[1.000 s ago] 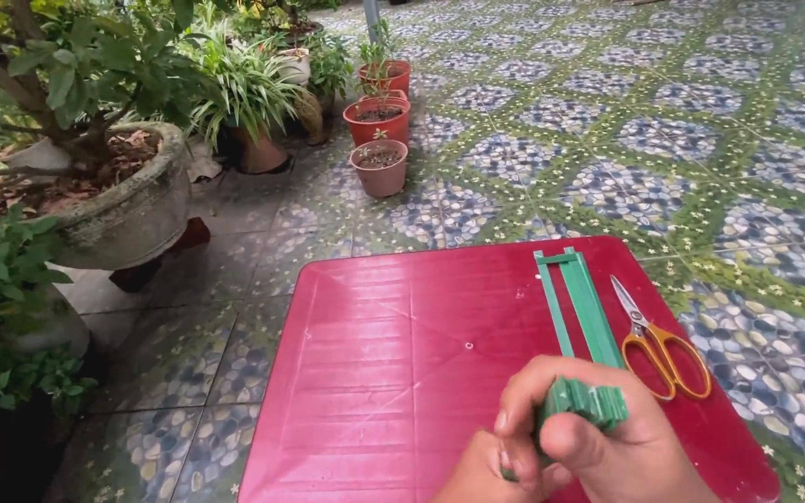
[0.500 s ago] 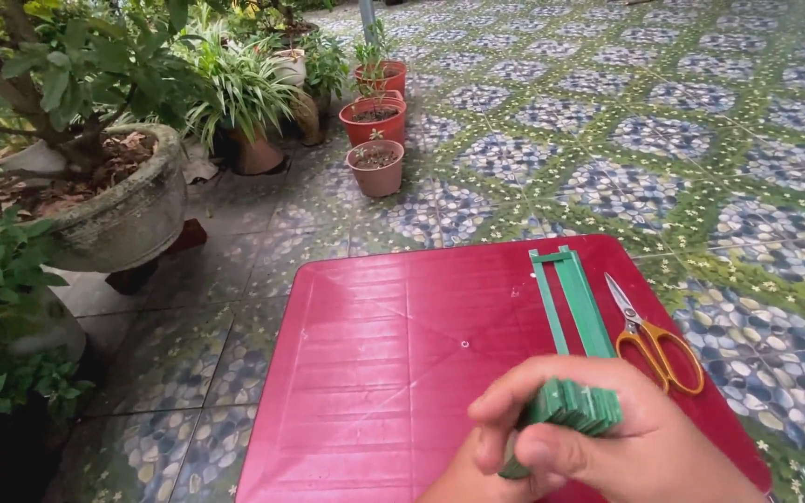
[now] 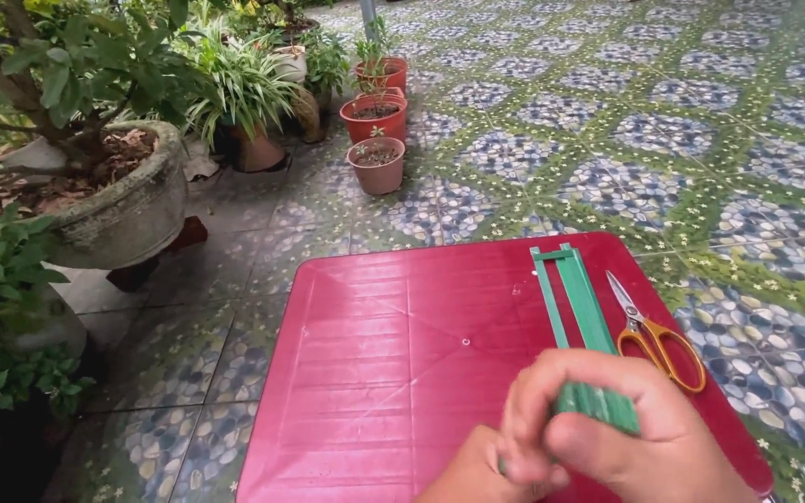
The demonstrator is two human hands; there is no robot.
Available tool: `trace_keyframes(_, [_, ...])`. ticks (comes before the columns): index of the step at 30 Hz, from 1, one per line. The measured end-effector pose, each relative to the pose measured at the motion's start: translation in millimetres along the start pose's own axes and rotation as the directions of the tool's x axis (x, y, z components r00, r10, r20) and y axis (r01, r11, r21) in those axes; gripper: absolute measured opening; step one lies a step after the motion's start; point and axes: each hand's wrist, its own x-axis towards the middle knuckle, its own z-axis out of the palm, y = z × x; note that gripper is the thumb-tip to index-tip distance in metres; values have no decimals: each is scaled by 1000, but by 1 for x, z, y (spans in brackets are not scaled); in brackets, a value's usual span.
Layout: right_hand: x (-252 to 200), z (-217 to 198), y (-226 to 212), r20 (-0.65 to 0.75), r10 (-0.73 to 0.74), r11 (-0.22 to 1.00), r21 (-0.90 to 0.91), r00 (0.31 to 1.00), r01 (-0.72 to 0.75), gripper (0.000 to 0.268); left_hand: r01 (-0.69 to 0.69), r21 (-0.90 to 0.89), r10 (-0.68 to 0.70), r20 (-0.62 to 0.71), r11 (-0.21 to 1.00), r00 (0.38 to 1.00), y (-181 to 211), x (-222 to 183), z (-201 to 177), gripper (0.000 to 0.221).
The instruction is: Disassembling a woven mat made of green plastic strips and gathering the strips together.
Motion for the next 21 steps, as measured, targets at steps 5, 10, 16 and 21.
trace_keyframes(5, [-4,2,7,-140,59,996,80,988,-48,48,-50,62,54,-54,997,997,-4,0,6,11])
trace_keyframes(10, [-1,3,13,-215,32,997,80,976,-15,33,-271,59,274,-45,961,961,-52,18,-2,24])
trace_keyframes(16, [1,6,11,-206,-45,999,7,977,48,34,-298,110,306,-63,948,950,-52,17,-3,41])
trace_keyframes(21, [2,10,13,-253,-72,997,-5,965,73,33,-200,160,214,-76,967,974,-50,15,-5,38])
